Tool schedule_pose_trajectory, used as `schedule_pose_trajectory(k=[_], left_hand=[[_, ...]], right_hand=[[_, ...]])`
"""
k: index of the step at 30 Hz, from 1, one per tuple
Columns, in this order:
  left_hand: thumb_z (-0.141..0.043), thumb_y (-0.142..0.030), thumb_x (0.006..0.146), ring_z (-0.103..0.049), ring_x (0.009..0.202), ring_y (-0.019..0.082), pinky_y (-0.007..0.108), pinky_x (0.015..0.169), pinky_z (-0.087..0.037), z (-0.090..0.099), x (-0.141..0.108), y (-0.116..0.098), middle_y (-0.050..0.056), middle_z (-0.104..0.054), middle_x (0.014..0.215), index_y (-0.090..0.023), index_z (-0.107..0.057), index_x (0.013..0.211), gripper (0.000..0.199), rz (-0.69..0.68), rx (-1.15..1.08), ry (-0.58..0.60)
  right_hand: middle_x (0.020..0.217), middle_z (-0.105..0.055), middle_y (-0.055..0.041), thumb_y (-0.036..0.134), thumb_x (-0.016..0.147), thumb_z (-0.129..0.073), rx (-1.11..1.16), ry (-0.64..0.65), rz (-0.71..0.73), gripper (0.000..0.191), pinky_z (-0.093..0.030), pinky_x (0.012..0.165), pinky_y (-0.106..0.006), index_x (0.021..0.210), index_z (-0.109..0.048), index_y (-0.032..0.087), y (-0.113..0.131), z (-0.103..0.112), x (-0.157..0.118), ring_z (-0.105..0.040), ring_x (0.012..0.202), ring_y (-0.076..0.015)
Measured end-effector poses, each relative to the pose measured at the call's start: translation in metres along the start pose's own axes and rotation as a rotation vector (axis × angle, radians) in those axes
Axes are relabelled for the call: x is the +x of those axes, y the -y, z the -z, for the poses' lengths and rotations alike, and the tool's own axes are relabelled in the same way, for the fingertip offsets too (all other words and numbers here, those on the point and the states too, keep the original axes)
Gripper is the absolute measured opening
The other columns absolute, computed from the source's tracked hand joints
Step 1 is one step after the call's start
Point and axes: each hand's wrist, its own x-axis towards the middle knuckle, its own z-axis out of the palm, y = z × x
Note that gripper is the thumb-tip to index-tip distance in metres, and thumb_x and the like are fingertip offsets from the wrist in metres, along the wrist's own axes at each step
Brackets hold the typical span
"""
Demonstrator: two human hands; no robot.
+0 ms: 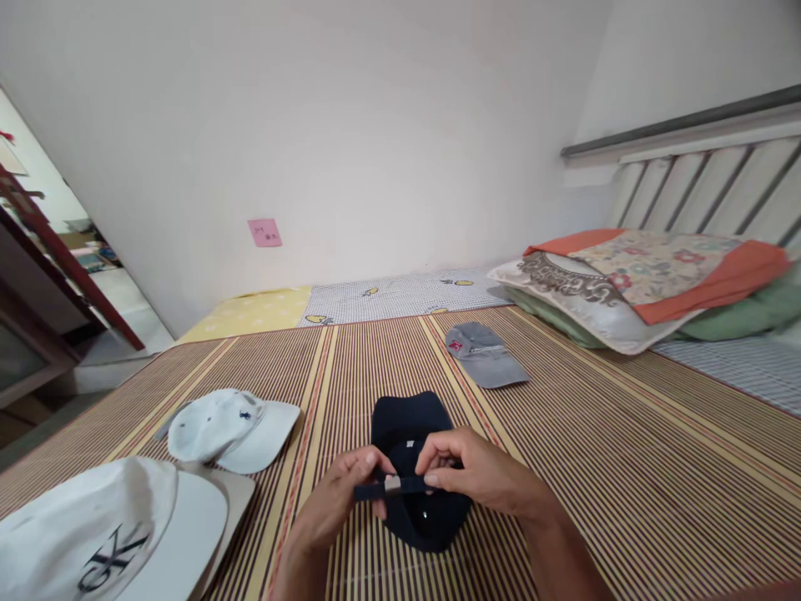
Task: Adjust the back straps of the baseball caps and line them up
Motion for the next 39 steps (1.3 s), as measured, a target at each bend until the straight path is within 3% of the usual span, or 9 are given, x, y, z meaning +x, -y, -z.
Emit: schedule_pose_trajectory(k=[3,8,12,15,18,25,33,39], left_hand=[[-0.050,-0.067,0.098,-0.067,0.063,0.016,0.029,0.069,-0.051,0.002,-0.002,0.002,0.006,-0.072,0.075,-0.014,-0.075,0.096,0.059,-0.030,-0.069,-0.001],[-0.060,-0.062,0.095,-0.067,0.071,0.018,0.031,0.075,-0.052,0.008,-0.007,0.005,0.006,-0.071,0.077,-0.015,-0.073,0.106,0.050,-0.028,-0.092,0.055],[-0.074,-0.060,0.085,-0.060,0.072,0.016,0.027,0.070,-0.045,0.012,-0.007,0.004,0.003,-0.067,0.081,-0.017,-0.070,0.111,0.050,-0.018,-0.040,0.077],[-0.084,-0.055,0.075,-0.051,0.067,0.013,0.024,0.063,-0.036,0.012,-0.005,0.003,-0.001,-0.061,0.078,-0.019,-0.069,0.108,0.051,0.024,0.018,0.068],[-0.084,-0.053,0.076,-0.042,0.066,0.012,0.025,0.061,-0.028,0.011,-0.004,0.000,-0.003,-0.054,0.076,-0.019,-0.068,0.098,0.044,0.057,0.035,0.080],[-0.083,-0.048,0.078,-0.037,0.066,0.011,0.026,0.062,-0.025,0.013,-0.005,-0.001,-0.004,-0.050,0.074,-0.018,-0.064,0.089,0.037,0.054,0.030,0.108],[-0.084,-0.050,0.076,-0.045,0.067,0.011,0.024,0.061,-0.033,0.010,-0.005,-0.003,-0.002,-0.055,0.080,-0.018,-0.065,0.097,0.042,0.100,0.021,0.091],[-0.087,-0.047,0.075,-0.042,0.064,0.009,0.023,0.059,-0.031,0.010,-0.008,-0.003,-0.003,-0.055,0.080,-0.020,-0.064,0.104,0.046,0.062,-0.009,0.100]], right_hand=[[0.081,-0.075,-0.0010,0.015,0.083,-0.066,0.004,-0.001,0.003,0.014,-0.047,0.070,-0.026,0.092,-0.076,0.019,0.000,0.002,-0.001,-0.065,0.075,-0.0142],[0.086,-0.074,-0.0028,0.024,0.086,-0.069,-0.061,-0.078,0.007,0.012,-0.049,0.075,-0.029,0.093,-0.077,0.019,-0.004,0.011,-0.006,-0.067,0.081,-0.0168],[0.094,-0.076,-0.0045,0.028,0.085,-0.072,-0.030,-0.078,0.003,0.016,-0.052,0.082,-0.032,0.098,-0.076,0.019,-0.012,0.020,-0.012,-0.070,0.090,-0.0197],[0.094,-0.076,-0.0042,0.024,0.079,-0.074,-0.021,-0.061,-0.034,0.019,-0.052,0.082,-0.032,0.098,-0.076,0.019,-0.018,0.024,-0.014,-0.071,0.092,-0.0211],[0.085,-0.074,-0.0024,0.020,0.079,-0.071,-0.049,-0.072,-0.067,0.017,-0.049,0.077,-0.031,0.095,-0.077,0.020,-0.020,0.024,-0.014,-0.069,0.084,-0.0199],[0.087,-0.074,-0.0016,0.020,0.082,-0.066,-0.094,-0.105,-0.038,0.016,-0.047,0.077,-0.030,0.094,-0.078,0.021,-0.016,0.024,-0.012,-0.068,0.085,-0.0184],[0.092,-0.079,-0.0035,0.022,0.082,-0.073,-0.070,-0.067,-0.043,0.019,-0.051,0.079,-0.029,0.099,-0.079,0.020,-0.001,0.007,-0.009,-0.072,0.089,-0.0194],[0.079,-0.079,-0.0009,0.010,0.078,-0.067,-0.049,-0.019,-0.048,0.018,-0.046,0.068,-0.026,0.088,-0.078,0.020,0.010,-0.006,-0.004,-0.070,0.076,-0.0159]])
